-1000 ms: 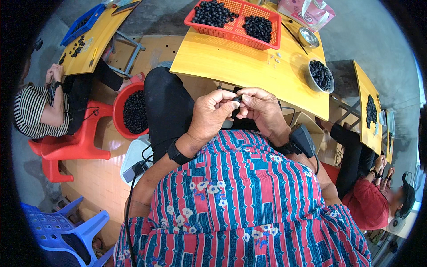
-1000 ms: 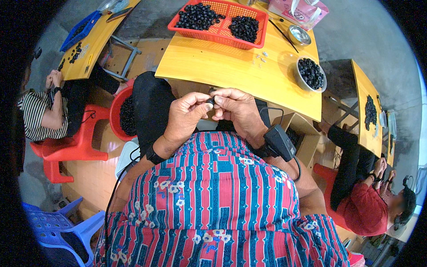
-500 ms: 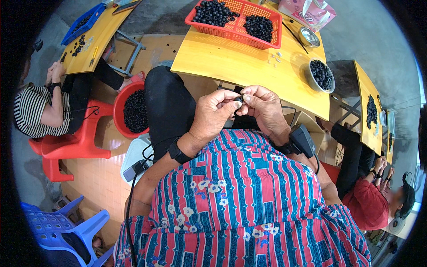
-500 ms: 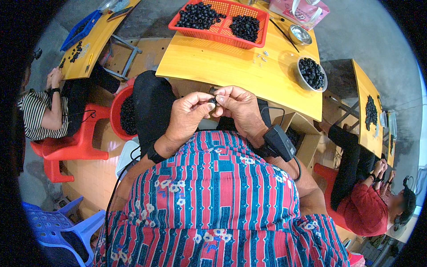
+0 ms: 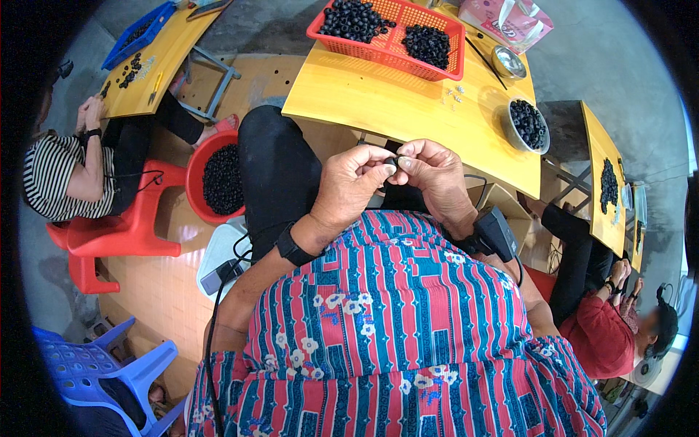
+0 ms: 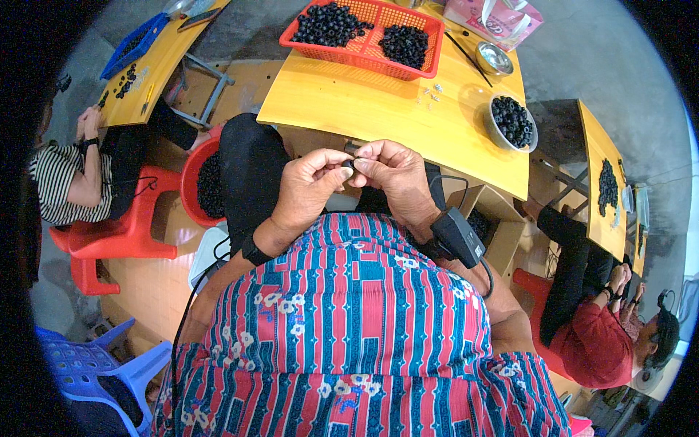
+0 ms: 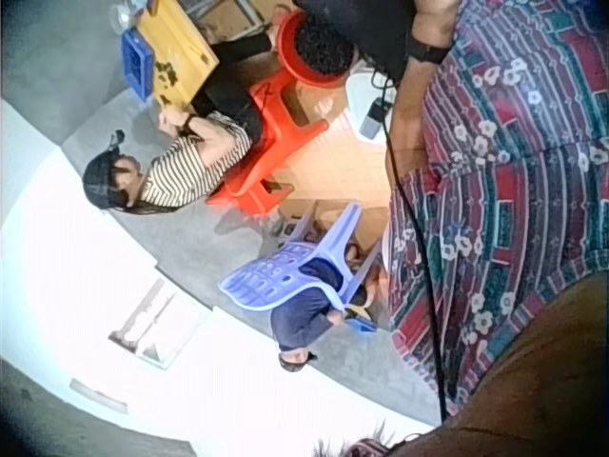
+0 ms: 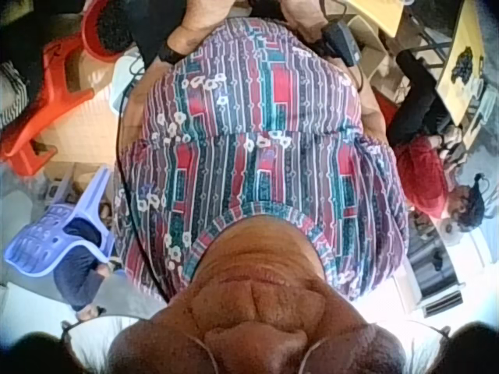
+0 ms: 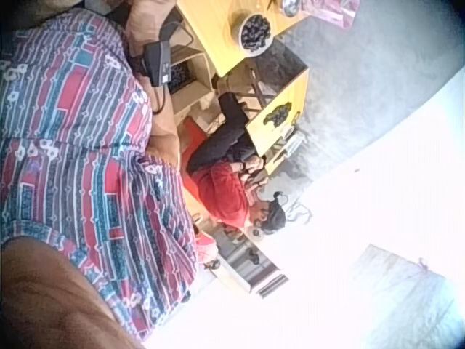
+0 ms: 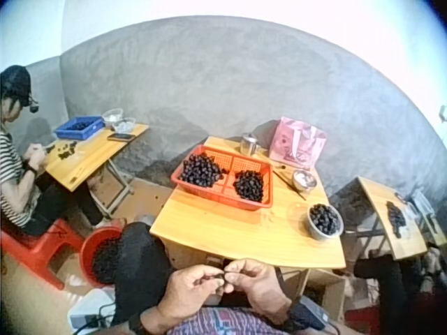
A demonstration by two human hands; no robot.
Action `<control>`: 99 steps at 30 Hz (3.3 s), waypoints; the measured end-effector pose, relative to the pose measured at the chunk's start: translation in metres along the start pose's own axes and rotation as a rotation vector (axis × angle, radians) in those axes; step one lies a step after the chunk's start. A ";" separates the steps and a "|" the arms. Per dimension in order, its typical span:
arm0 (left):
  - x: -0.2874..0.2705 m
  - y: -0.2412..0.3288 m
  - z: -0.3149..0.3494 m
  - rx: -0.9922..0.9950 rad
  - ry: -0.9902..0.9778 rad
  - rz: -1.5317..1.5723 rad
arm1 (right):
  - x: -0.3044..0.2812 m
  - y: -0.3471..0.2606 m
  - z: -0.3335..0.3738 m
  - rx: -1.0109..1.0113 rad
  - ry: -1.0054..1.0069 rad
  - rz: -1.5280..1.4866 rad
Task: Sorting and inspecting small black circular objects from a basket into a bowl and bucket.
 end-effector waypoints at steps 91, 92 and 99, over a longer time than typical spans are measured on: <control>-0.004 -0.002 0.002 0.028 0.051 -0.083 | -0.006 -0.002 -0.003 0.066 -0.048 0.027; -0.004 -0.001 0.002 0.013 0.048 -0.075 | -0.006 0.000 -0.003 0.090 -0.047 -0.004; -0.008 0.006 0.001 0.144 0.078 -0.198 | -0.004 0.006 -0.004 0.253 -0.182 -0.176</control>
Point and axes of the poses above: each hand's wrist, its own z-axis away from the middle knuckle, its own x-axis out of the palm, y = z × x, the point moved 4 cm from there along -z, towards the middle knuckle, and after that the axes turned 10 degrees about -z, right-handed, at the moved point
